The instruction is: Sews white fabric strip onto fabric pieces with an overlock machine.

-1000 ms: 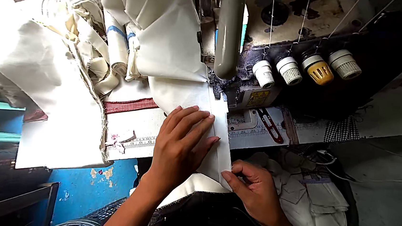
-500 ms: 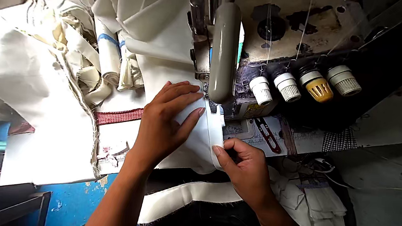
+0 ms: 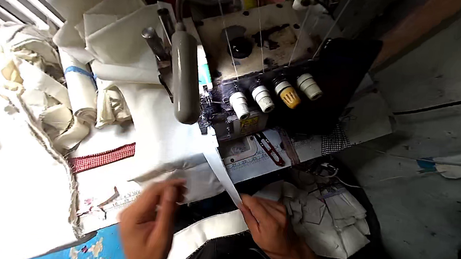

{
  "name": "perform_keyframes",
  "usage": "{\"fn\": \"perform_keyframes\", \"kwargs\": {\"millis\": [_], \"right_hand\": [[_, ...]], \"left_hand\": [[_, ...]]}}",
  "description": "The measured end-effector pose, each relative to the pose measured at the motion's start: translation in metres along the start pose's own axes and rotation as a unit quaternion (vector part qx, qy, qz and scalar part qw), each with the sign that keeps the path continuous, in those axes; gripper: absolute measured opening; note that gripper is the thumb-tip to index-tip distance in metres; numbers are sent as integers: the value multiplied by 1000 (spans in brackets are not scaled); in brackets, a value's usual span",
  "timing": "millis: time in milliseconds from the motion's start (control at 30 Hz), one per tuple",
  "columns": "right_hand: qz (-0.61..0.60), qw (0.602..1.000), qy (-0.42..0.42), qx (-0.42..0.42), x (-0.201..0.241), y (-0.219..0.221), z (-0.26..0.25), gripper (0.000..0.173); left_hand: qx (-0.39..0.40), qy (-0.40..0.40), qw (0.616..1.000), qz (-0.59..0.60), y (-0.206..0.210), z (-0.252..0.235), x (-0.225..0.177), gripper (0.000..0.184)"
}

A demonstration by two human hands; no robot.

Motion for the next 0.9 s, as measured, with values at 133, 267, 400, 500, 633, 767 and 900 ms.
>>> {"fn": "perform_keyframes", "kwargs": {"millis": [133,267,400,500,633,767,900], "right_hand": [[-112,952,-89,270,29,2,42,24],[-254,905,-37,340,13,-2,10,20],[-226,971,77,24,-26,15,-60,36],[-395,901,180,-11,-21,51,-63,33],[-354,920,170,-2,-1,45,-22,28],[-417,882,219,-2,4,34,6,17],[-441,872,206,52,4,27,4,16]], "left_hand": [[89,-151,977,118,60,51,35,26],[54,-149,980,123,40,50,24,9],[146,-259,902,314,40,54,12,11],[137,-327,873,334,63,68,32,4],[111,-336,886,299,73,91,55,10],[115,-331,884,310,76,100,60,6],[125,-320,883,318,75,101,55,2]]}}
Point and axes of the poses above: each hand's wrist, its own z-axis away from the middle knuckle, its own y-axis out of the palm, x = y × z, the point moved 6 cm from there along -z, towards the middle knuckle, and after that the axes turned 13 degrees about -y, right-handed, at the moved point
